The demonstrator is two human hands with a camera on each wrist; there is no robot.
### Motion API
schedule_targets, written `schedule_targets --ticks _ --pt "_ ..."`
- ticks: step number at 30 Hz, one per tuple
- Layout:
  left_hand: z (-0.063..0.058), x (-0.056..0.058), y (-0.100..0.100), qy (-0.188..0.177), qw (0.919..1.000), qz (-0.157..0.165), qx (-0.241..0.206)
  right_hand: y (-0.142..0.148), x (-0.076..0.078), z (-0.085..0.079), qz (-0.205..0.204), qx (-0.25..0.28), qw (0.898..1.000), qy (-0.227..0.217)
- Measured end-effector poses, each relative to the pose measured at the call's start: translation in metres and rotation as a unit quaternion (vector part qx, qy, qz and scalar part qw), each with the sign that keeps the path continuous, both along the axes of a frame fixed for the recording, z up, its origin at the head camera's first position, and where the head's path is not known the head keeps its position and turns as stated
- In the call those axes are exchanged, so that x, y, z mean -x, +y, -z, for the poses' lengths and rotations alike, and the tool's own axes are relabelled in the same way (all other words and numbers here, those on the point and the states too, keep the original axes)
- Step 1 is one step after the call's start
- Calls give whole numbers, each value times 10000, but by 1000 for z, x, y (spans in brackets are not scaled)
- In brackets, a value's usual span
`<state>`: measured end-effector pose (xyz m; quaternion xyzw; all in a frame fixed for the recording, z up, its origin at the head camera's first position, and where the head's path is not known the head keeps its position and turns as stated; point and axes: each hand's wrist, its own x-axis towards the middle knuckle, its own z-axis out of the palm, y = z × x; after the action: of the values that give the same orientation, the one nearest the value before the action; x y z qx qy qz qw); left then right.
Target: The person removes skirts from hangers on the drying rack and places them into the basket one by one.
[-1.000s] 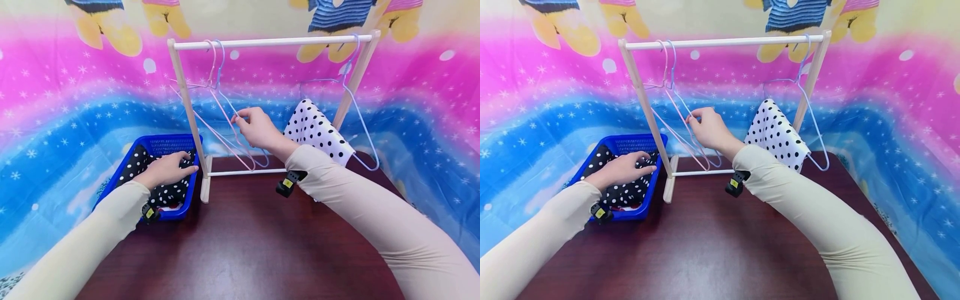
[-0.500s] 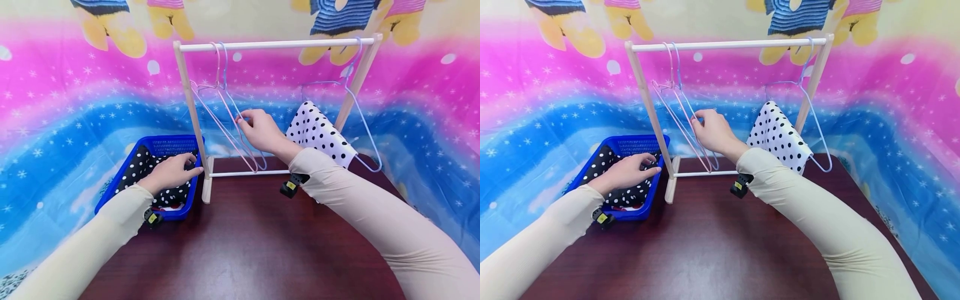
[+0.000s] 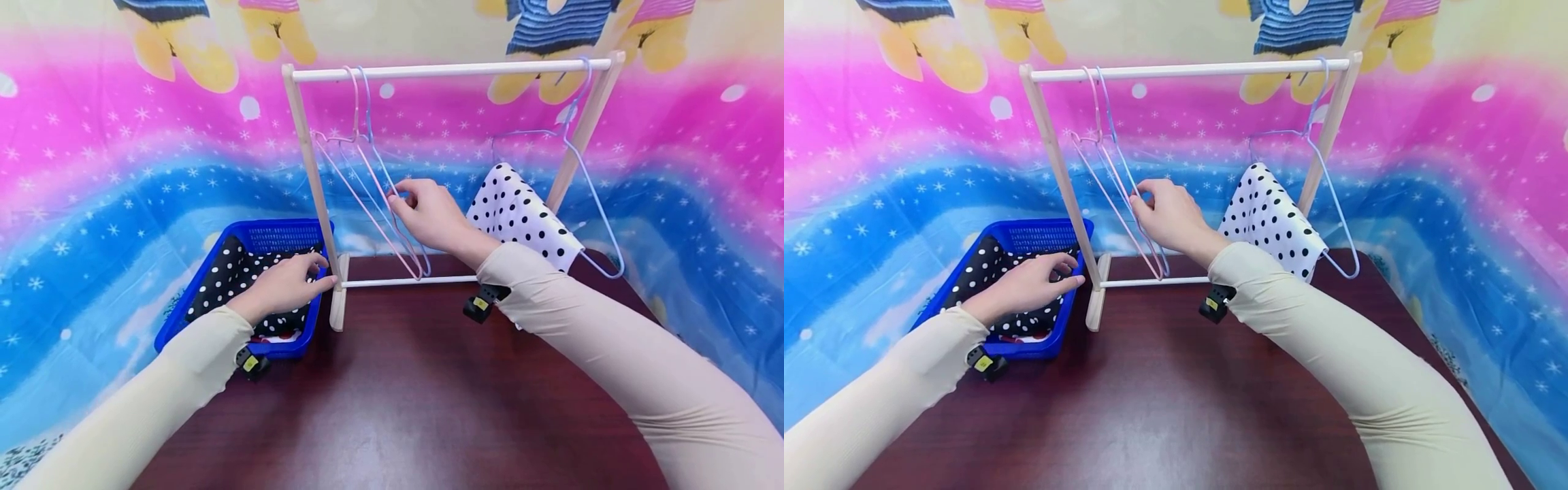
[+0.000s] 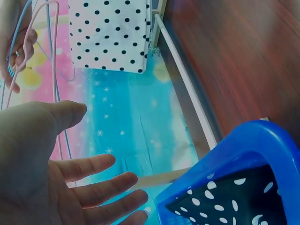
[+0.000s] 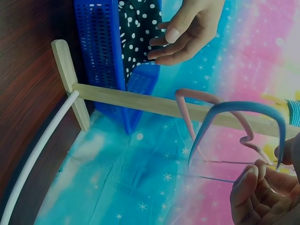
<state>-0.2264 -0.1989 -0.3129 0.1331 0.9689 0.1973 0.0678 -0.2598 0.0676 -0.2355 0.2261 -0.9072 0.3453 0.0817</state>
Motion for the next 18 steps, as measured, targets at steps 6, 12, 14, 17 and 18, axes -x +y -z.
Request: schedule_targets --ticks 6,12,14,17,18 --pt "0 -3 7 119 9999 64 -28 5 -3 0 33 -18 10000 45" --pt "1 -6 11 112 9998 136 -89 10 -6 1 44 -50 10000 36" --pt "1 -7 11 113 9998 126 -117 12 -8 2 56 -53 10000 49" --pt "2 -8 11 99 9997 127 -196 15 -10 4 97 -7 9999 82" --pt "2 -9 11 100 9996 133 -217 17 -11 4 111 8 9999 101"
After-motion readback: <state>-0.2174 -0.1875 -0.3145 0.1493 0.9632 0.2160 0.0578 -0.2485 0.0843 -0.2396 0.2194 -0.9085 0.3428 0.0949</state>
